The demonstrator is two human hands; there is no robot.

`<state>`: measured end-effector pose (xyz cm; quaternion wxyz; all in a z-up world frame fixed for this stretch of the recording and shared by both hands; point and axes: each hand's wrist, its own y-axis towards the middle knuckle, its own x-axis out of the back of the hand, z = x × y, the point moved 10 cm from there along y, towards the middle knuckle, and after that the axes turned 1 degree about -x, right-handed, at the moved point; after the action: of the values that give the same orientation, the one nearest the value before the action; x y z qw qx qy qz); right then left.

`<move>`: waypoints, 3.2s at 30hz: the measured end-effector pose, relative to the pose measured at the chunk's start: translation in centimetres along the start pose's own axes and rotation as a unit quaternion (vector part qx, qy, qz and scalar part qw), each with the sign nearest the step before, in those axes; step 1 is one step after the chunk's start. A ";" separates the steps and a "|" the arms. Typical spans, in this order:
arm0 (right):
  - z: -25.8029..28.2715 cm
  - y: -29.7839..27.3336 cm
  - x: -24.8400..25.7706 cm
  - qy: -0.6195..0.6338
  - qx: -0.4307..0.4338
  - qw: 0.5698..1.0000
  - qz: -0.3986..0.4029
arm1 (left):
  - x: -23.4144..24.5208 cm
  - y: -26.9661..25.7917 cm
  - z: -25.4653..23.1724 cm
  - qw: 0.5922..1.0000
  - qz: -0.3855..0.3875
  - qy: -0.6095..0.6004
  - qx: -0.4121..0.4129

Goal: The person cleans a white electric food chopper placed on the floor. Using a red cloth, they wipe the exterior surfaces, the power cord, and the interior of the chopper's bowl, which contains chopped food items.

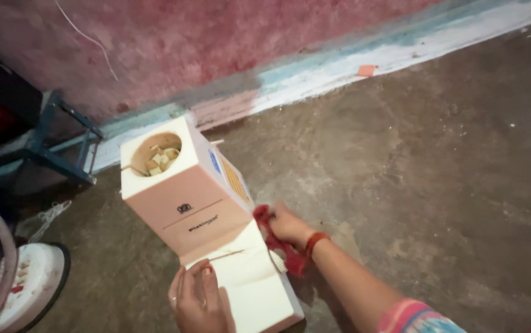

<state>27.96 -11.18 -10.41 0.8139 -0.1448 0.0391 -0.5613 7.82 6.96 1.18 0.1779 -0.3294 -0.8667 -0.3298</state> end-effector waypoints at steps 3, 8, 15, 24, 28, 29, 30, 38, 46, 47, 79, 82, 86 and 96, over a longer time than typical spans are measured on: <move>-0.9 -2.1 0.9 0.136 0.040 0.989 0.045 | -0.5 0.1 0.5 0.999 0.014 0.032 -0.011; -0.1 -8.4 9.5 0.283 -0.016 0.941 -0.187 | -0.7 -0.3 1.5 0.998 0.026 0.057 0.002; 8.0 -15.1 1.3 -0.045 0.346 0.935 -0.058 | -0.5 -0.1 1.8 1.000 0.013 0.005 0.004; -1.7 -14.5 3.6 0.199 0.141 0.955 -0.168 | -0.5 0.1 1.2 1.000 0.009 0.024 0.000; -6.4 -13.1 3.5 0.172 -0.071 0.973 -0.133 | -0.9 0.1 1.3 0.999 0.033 0.035 0.006; -6.8 -12.9 3.8 0.124 -0.108 0.977 -0.138 | -1.0 0.1 1.4 0.999 0.037 0.033 0.017; -6.0 -12.8 4.6 0.122 -0.074 0.977 -0.160 | -1.0 0.2 1.2 0.999 0.035 0.036 0.009; -0.1 -15.5 0.7 0.193 -0.125 0.973 0.003 | -1.0 0.3 1.3 0.998 0.044 0.051 0.004; -1.9 -12.3 2.3 0.288 -0.143 0.947 0.018 | -1.4 0.1 1.6 0.999 0.033 0.009 -0.007; -2.5 -11.8 2.3 0.300 -0.151 0.942 0.020 | -1.3 0.1 1.5 0.999 0.027 0.023 -0.013; 2.7 -17.9 4.7 0.031 -0.100 0.959 -0.264 | -0.5 0.6 -0.9 0.997 0.025 0.069 -0.001; 3.9 -17.7 2.9 0.030 -0.038 0.963 -0.267 | -0.7 0.8 -1.0 0.996 0.025 0.080 -0.028; 5.5 -17.2 0.0 0.052 0.098 0.971 -0.213 | -0.4 0.4 -1.2 0.998 0.019 0.061 -0.004; -1.7 -15.7 7.1 0.232 -0.116 0.936 -0.237 | -0.1 0.7 -2.2 0.997 0.034 0.075 -0.004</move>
<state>15.99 -23.22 -6.96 0.6033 -0.1092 0.2566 -0.7472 8.60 5.77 3.03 0.2526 -0.3340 -0.8375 -0.3510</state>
